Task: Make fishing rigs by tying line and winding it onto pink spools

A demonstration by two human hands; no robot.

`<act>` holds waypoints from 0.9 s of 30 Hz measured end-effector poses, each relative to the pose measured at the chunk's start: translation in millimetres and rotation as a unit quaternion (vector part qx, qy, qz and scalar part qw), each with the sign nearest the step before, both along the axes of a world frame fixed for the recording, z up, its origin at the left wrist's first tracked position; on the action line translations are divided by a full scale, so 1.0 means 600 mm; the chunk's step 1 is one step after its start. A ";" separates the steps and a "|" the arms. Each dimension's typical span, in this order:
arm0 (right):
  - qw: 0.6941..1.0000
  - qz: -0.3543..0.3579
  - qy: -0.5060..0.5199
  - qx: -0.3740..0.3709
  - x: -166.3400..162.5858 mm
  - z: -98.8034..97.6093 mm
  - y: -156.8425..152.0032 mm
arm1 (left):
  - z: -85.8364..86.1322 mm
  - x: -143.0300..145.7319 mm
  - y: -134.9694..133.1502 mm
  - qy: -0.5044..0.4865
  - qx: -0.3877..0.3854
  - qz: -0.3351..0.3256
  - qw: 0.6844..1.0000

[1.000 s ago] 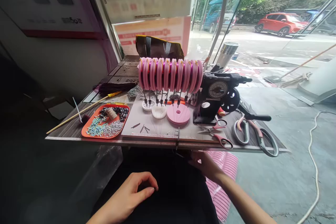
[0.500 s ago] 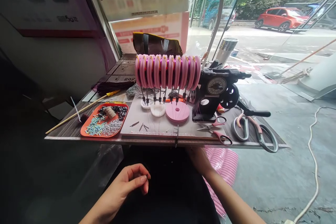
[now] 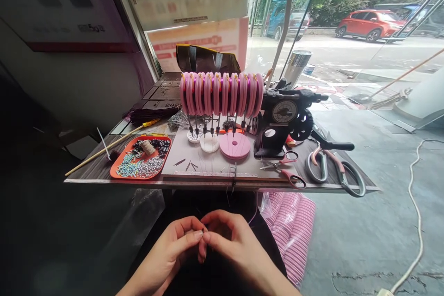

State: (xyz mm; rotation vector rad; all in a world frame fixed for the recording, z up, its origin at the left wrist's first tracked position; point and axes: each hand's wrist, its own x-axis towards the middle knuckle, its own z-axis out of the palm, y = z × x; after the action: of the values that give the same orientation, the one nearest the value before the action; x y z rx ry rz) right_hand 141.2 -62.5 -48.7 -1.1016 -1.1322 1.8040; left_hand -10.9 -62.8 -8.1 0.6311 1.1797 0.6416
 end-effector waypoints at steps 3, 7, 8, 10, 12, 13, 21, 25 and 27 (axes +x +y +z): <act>0.998 -0.048 0.043 -0.024 -0.015 -0.001 0.007 | 0.001 -0.002 -0.003 0.014 0.022 -0.007 1.000; 0.989 -0.051 0.111 -0.079 -0.022 -0.011 0.004 | 0.003 -0.003 -0.001 0.018 0.033 -0.020 0.999; 0.985 -0.045 0.141 -0.092 -0.024 -0.015 0.002 | 0.004 -0.002 -0.001 0.013 0.033 -0.022 0.999; 0.974 -0.043 0.194 -0.105 -0.027 -0.023 -0.001 | 0.004 -0.002 0.000 0.004 0.037 -0.024 0.999; 0.968 -0.050 0.219 -0.110 -0.031 -0.026 -0.002 | 0.004 -0.001 0.000 0.000 0.037 -0.022 0.999; 0.967 -0.055 0.222 -0.111 -0.032 -0.025 -0.003 | 0.004 -0.001 0.000 0.001 0.035 -0.020 0.999; 0.979 -0.061 0.178 -0.079 -0.037 -0.007 -0.003 | 0.001 0.000 0.000 0.010 0.010 0.025 1.000; 0.983 -0.067 0.160 -0.062 -0.038 -0.004 -0.005 | -0.001 0.000 -0.001 0.017 0.020 0.025 0.999; 0.983 -0.070 0.158 -0.061 -0.039 -0.001 -0.005 | -0.001 0.001 0.000 0.014 0.017 0.028 0.999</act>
State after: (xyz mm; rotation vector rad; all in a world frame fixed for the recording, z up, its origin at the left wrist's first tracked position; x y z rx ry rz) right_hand 117.9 -65.4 -49.2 -0.8978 -0.7491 1.8749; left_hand -10.4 -62.9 -8.7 0.6394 1.2178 0.7046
